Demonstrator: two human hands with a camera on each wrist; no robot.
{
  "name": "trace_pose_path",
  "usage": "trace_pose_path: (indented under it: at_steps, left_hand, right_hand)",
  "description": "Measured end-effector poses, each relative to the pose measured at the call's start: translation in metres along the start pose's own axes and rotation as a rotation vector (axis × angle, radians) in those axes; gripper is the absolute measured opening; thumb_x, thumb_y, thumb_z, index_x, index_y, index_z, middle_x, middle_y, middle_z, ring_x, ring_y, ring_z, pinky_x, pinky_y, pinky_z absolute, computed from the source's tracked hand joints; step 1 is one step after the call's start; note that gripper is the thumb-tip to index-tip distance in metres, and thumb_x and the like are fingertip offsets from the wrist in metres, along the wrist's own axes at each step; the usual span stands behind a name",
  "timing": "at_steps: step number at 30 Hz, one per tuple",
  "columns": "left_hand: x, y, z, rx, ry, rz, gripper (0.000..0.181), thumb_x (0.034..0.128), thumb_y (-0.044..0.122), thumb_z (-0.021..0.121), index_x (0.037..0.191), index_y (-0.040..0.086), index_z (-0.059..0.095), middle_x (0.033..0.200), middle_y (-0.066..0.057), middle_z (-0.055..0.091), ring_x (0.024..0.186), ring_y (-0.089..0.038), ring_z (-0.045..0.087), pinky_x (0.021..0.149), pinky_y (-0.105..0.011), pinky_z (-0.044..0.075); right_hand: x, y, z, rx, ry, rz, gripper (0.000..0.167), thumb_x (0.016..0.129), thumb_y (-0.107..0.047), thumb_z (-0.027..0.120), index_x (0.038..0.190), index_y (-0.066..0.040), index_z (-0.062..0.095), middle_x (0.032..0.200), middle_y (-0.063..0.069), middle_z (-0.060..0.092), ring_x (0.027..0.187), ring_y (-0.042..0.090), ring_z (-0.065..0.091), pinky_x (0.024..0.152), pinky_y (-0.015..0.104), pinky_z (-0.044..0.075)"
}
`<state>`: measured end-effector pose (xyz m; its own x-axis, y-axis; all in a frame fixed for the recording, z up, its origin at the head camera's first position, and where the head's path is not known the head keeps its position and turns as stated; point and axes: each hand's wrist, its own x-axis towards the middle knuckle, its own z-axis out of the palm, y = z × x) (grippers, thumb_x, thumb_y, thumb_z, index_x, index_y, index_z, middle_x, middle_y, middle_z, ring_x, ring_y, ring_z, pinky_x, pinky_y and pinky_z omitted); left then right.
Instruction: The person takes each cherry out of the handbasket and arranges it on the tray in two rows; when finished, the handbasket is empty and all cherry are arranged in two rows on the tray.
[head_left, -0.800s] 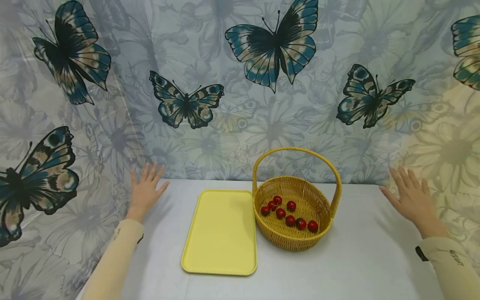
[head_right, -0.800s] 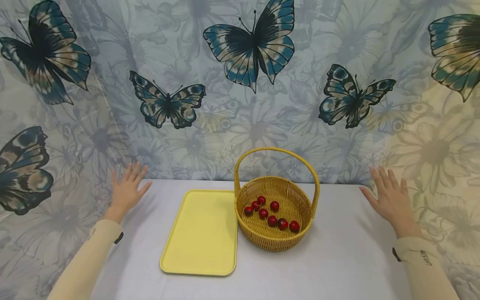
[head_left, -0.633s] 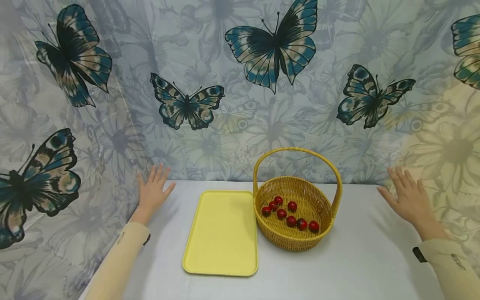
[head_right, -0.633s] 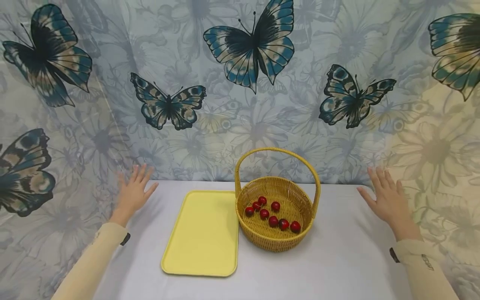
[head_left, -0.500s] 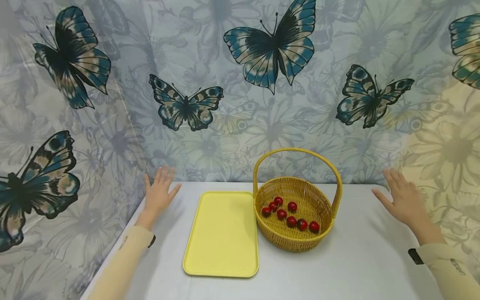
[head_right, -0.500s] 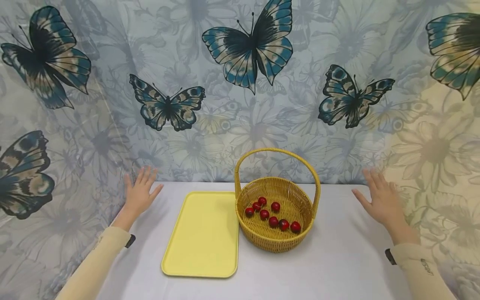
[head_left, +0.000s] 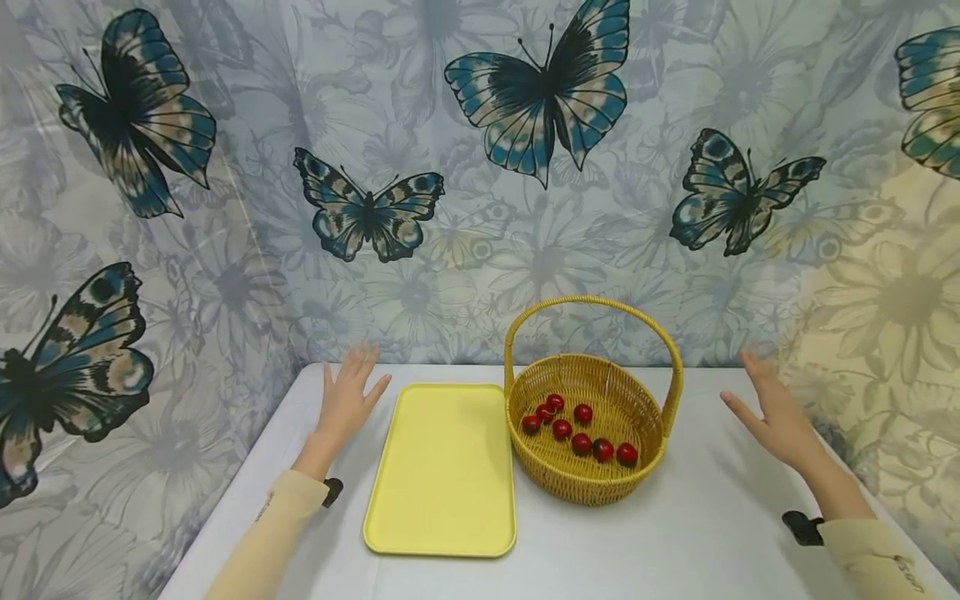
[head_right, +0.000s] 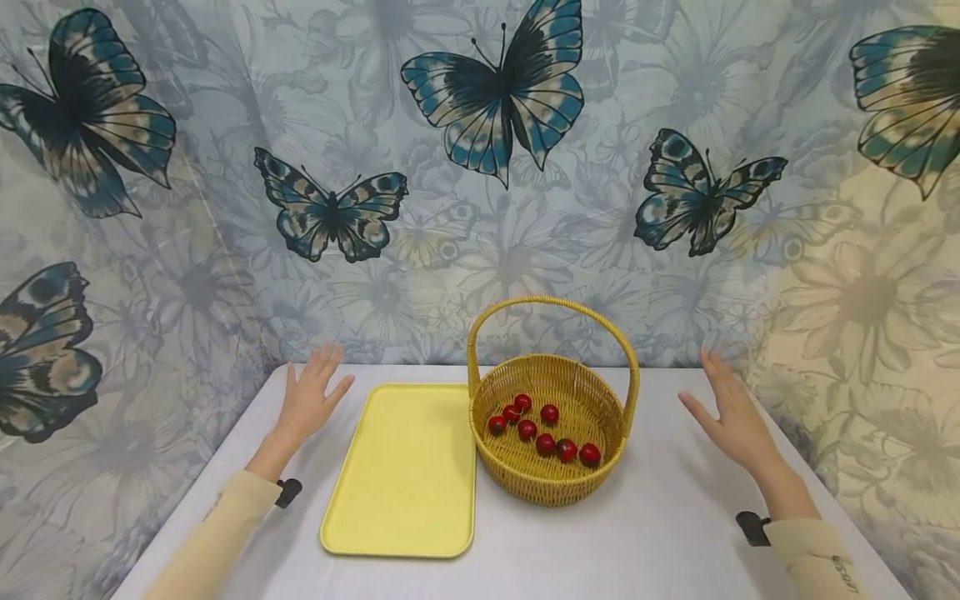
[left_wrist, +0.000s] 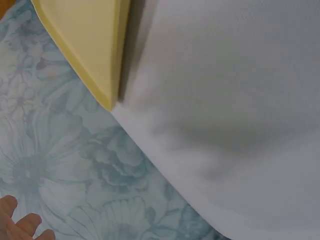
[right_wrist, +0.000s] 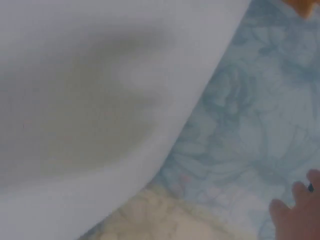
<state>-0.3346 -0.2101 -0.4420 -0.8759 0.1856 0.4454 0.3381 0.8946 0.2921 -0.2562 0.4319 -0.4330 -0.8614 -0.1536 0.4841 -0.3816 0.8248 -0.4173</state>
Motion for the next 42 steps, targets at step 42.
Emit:
trace_pose_path:
  at_steps: [42]
  left_hand:
    - [-0.009, 0.132, 0.038, -0.389, -0.156, 0.256, 0.053, 0.091, 0.041, 0.055, 0.138, 0.019, 0.045, 0.137, 0.002, 0.049, 0.126, -0.016, 0.046, 0.103, -0.033, 0.041]
  right_hand:
    - [-0.019, -0.06, 0.053, 0.285, -0.329, 0.173, 0.081, 0.089, -0.026, 0.063, 0.15, -0.012, 0.012, 0.144, 0.03, 0.027, 0.127, 0.054, 0.026, 0.095, 0.071, 0.025]
